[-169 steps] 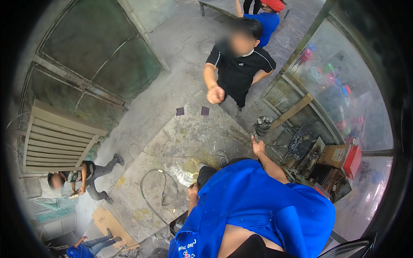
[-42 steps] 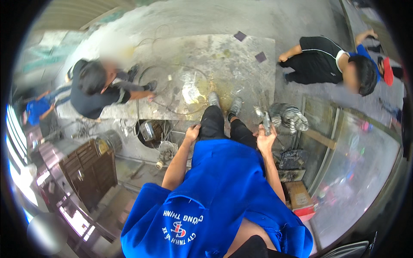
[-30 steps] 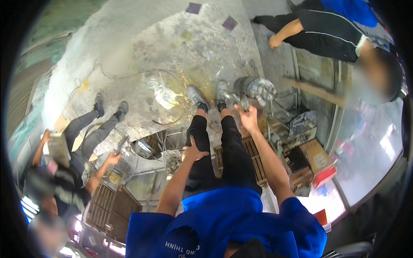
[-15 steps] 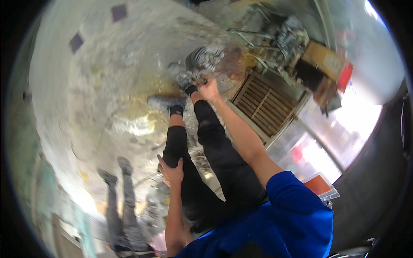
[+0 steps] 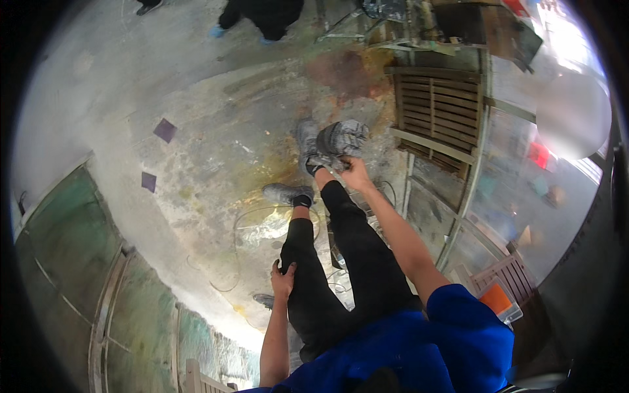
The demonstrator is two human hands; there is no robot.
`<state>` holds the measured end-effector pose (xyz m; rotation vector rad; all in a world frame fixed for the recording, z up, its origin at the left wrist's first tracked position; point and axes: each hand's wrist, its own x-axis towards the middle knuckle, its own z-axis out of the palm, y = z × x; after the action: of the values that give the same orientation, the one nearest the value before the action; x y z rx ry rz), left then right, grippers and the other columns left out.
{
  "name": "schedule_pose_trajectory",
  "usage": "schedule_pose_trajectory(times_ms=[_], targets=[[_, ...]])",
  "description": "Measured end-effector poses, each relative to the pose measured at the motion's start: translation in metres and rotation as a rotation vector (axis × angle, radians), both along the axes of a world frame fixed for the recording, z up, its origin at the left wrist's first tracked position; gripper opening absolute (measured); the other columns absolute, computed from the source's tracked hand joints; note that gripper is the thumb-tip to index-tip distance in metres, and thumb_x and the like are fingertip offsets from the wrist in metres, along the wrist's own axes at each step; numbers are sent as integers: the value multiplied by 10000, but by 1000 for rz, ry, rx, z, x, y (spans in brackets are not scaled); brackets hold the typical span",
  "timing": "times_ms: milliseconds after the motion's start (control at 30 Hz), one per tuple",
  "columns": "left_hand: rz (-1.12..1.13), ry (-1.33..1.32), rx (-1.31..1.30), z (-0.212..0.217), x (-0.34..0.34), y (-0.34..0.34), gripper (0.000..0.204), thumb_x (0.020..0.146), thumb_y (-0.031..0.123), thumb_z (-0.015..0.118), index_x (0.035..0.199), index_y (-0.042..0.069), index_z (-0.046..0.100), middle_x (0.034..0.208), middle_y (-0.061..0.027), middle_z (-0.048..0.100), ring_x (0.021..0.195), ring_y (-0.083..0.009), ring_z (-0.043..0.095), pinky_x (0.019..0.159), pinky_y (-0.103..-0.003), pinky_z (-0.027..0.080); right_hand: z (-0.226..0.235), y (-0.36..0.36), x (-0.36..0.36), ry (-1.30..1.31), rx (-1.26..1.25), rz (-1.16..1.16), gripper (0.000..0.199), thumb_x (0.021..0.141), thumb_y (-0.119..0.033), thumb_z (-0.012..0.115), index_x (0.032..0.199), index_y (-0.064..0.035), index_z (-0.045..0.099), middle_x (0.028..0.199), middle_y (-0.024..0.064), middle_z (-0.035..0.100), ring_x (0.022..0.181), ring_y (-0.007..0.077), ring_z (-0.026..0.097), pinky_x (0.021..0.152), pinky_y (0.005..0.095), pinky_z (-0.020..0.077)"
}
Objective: The person adjusts a spray gun, then sprays a wooden slatted panel with paint. They wipe the gun with a cloth and continue spraying the panel while other workers move nearby.
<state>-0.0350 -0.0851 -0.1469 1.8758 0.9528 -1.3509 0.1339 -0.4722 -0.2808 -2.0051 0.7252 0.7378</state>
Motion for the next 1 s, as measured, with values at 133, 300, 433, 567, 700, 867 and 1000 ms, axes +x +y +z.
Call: schedule_pose_trajectory(times_ms=[133,300,433,567,700,867,1000], targets=[[-117,-16,7,5,31,-54,886,813,451,778,1503,37,407,1316,-288,602,1215,-440,595,1039,-476,470,-67,-27,12,-355,-175,225,343,822,-160,695,1121,10,696,1087,239,715,1074,436,655,908,451,525],[-207,13,182,-1,66,-85,864,797,408,790,1495,70,409,1350,-258,551,1240,-455,547,1029,-520,461,-192,-13,85,-201,-48,263,342,807,-207,701,1061,21,704,990,254,714,993,461,651,847,493,509],[-83,-91,230,-7,66,-77,827,780,336,818,1466,69,440,1326,-246,557,1232,-443,543,1022,-520,461,-277,33,160,25,-97,384,332,839,-252,765,1042,9,735,978,221,742,931,350,700,828,448,521],[94,-132,286,-7,50,-66,778,788,242,821,1441,24,459,1340,-246,549,1257,-439,522,1082,-501,410,-349,79,204,-102,-101,484,371,821,-259,824,1077,-4,744,974,189,754,904,292,713,822,433,534],[307,-147,367,-3,31,-57,759,809,177,797,1455,-10,446,1378,-251,531,1298,-410,503,1121,-480,369,-393,97,216,-29,-85,565,470,784,-270,873,1126,18,727,1010,166,757,916,245,716,834,401,544],[469,-144,314,-5,6,-56,724,835,113,754,1462,-41,426,1355,-235,561,1266,-322,538,1121,-421,373,-389,89,222,-45,69,588,578,744,-245,911,1177,69,693,1041,152,757,946,228,713,874,379,549],[520,-159,290,-5,-13,-57,718,832,104,752,1458,-39,430,1318,-233,583,1225,-311,563,1093,-410,406,-366,99,229,-36,-36,634,661,733,-234,913,1271,47,651,1141,162,738,1056,249,697,939,379,540]])
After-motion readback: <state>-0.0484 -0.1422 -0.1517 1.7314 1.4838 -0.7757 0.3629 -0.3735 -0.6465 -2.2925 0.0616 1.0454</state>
